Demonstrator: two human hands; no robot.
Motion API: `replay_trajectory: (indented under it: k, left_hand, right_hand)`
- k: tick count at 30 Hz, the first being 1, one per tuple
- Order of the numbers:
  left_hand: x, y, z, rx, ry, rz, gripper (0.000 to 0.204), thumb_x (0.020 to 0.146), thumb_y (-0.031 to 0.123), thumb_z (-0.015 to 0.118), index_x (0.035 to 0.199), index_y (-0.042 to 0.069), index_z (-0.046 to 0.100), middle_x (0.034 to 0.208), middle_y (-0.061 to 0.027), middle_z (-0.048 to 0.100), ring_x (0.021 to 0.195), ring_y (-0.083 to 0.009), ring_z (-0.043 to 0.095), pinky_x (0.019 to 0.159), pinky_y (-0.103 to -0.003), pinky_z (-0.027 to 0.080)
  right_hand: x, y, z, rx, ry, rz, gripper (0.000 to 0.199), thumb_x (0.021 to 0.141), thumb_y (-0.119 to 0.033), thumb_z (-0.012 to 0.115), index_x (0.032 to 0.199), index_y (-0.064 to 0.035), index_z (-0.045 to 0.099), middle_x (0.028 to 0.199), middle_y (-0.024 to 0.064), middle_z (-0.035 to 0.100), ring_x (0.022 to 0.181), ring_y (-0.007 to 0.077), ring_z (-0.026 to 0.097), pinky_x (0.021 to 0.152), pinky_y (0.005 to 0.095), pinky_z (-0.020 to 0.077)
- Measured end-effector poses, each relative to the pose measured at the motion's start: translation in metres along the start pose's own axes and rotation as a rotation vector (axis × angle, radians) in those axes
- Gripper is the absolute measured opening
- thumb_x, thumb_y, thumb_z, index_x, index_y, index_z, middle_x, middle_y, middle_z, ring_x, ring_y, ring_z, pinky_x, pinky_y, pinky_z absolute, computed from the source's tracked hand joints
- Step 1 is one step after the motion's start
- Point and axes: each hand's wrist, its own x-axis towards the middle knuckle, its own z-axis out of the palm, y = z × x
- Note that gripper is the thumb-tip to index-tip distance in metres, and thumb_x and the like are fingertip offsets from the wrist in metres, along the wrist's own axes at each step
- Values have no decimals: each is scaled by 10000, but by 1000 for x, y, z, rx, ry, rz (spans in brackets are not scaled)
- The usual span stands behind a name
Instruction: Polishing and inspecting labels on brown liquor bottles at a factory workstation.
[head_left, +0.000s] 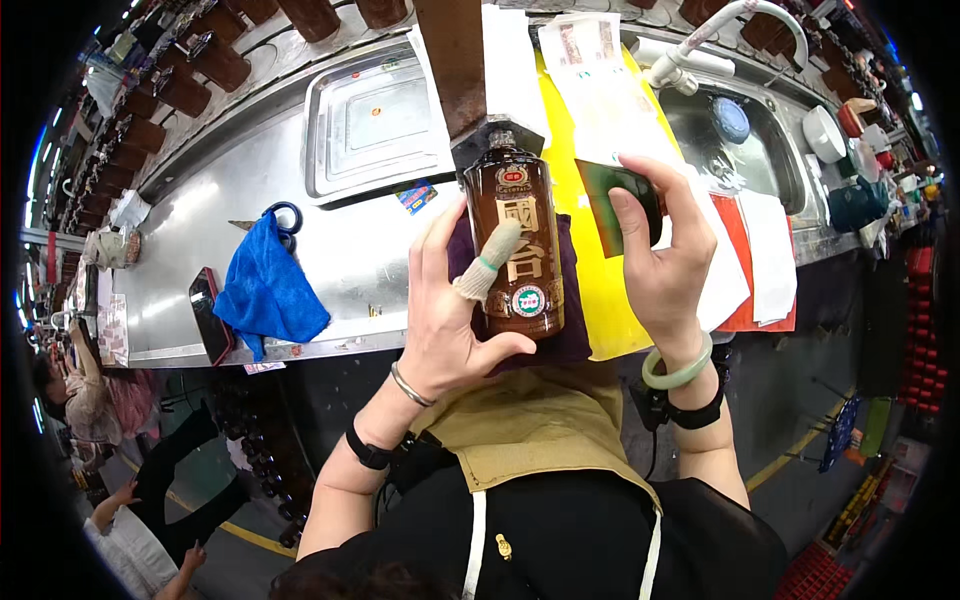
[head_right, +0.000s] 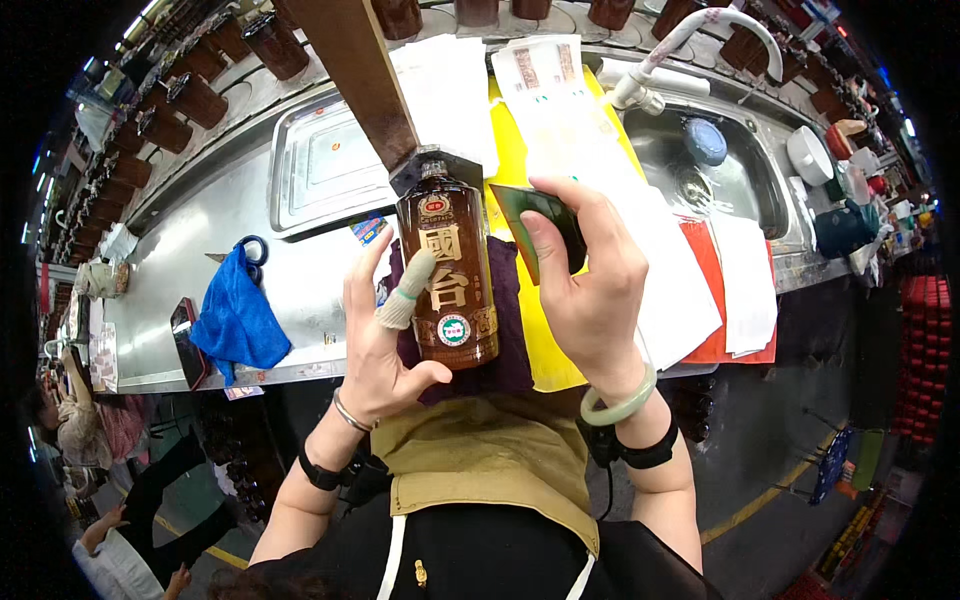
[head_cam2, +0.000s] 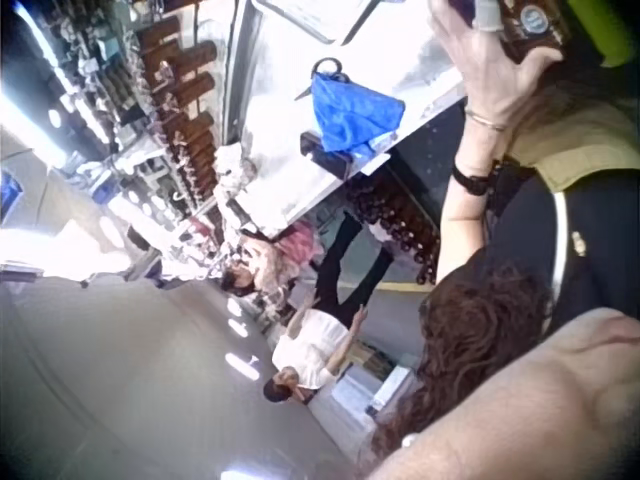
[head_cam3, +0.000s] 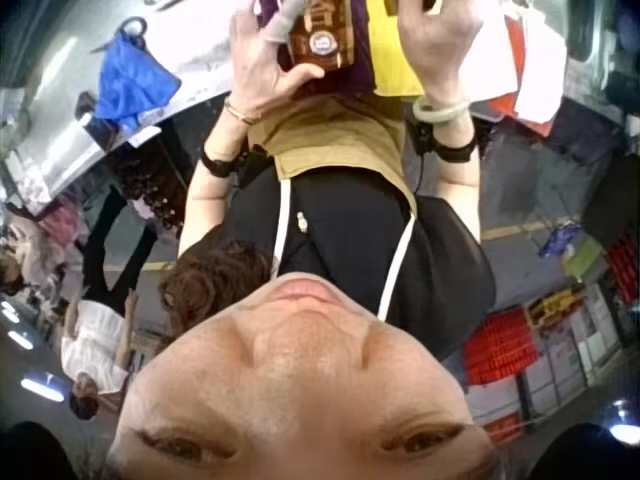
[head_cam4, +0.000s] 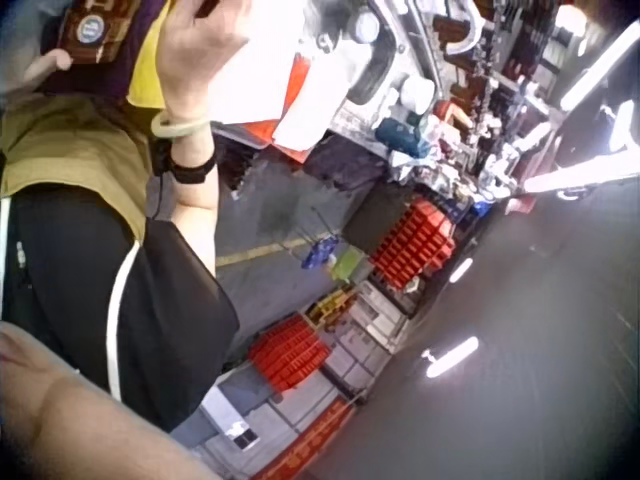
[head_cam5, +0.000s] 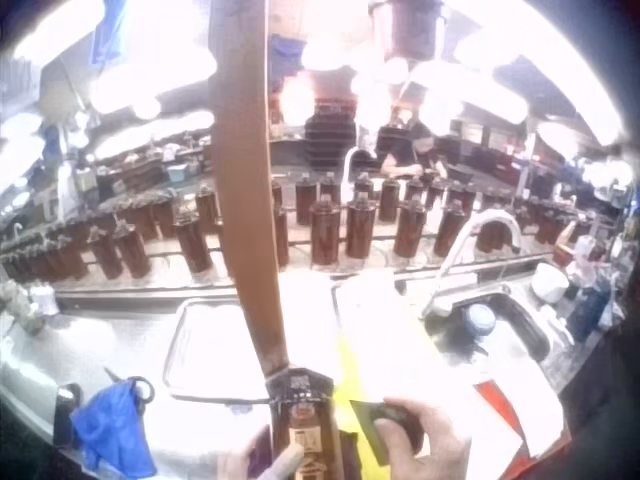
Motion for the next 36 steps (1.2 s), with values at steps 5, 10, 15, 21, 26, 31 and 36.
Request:
replay_trajectory:
  k: [5, 10, 15, 21, 26, 31, 36]
  left_hand:
    - [33, -38, -1, 25, -55, 71, 878, 818, 751, 706, 1476, 174, 646, 1578, -252, 407, 1336, -461, 500, 1130, -534, 408]
    - [52, -50, -3, -42, -22, 97, 802, 820, 648, 769, 1432, 139, 675, 1350, -208, 568, 1192, -415, 589, 1053, -514, 470]
    - [65, -49, -9, 4, -81, 104, 790, 844, 699, 703, 1420, 158, 689, 1359, -170, 551, 1206, -387, 551, 1066, -504, 453]
    - [45, -48, -10, 204, -147, 221, 934, 862, 935, 401, 1410, 246, 711, 1579, -141, 398, 1448, -385, 325, 1240, -522, 305]
    - [46, -42, -14, 213, -183, 291, 911, 798, 940, 462, 1380, 292, 730, 1587, -123, 411, 1444, -389, 330, 1234, -538, 316]
    - [38, -32, -14, 190, -231, 349, 950, 775, 973, 457, 1324, 262, 765, 1581, -126, 414, 1452, -401, 317, 1244, -548, 303]
    - [26, -2, -10, 116, -211, 368, 817, 709, 814, 722, 1276, 226, 754, 1589, -84, 450, 1464, -364, 350, 1253, -594, 307]
  right_hand:
    - [-18, -5, -4, 44, 3, 124, 227, 974, -51, 743, 1194, -2, 712, 1002, 119, 753, 895, 208, 730, 821, 320, 561]
    - [-32, 2, -3, 128, -13, 256, 226, 983, -55, 736, 1200, 1, 708, 1008, 118, 754, 908, 190, 720, 837, 315, 554]
    - [-37, 5, 2, 206, -16, 348, 225, 986, -52, 732, 1202, 1, 705, 992, 96, 744, 894, 166, 695, 847, 301, 541]
    - [-38, 4, 2, 239, -13, 384, 225, 994, -64, 732, 1208, -1, 702, 976, 69, 732, 869, 127, 658, 813, 281, 523]
    - [-43, 7, 2, 278, -10, 424, 221, 1008, -87, 726, 1213, -7, 703, 935, 44, 713, 809, 99, 607, 750, 259, 491]
    - [-45, 8, 0, 322, -12, 461, 234, 1010, -83, 724, 1228, -2, 695, 932, 36, 707, 802, 90, 591, 737, 252, 481]
    - [-42, 13, 3, 423, 13, 443, 250, 1011, -68, 714, 1245, 13, 682, 954, 61, 715, 845, 94, 616, 771, 252, 498]
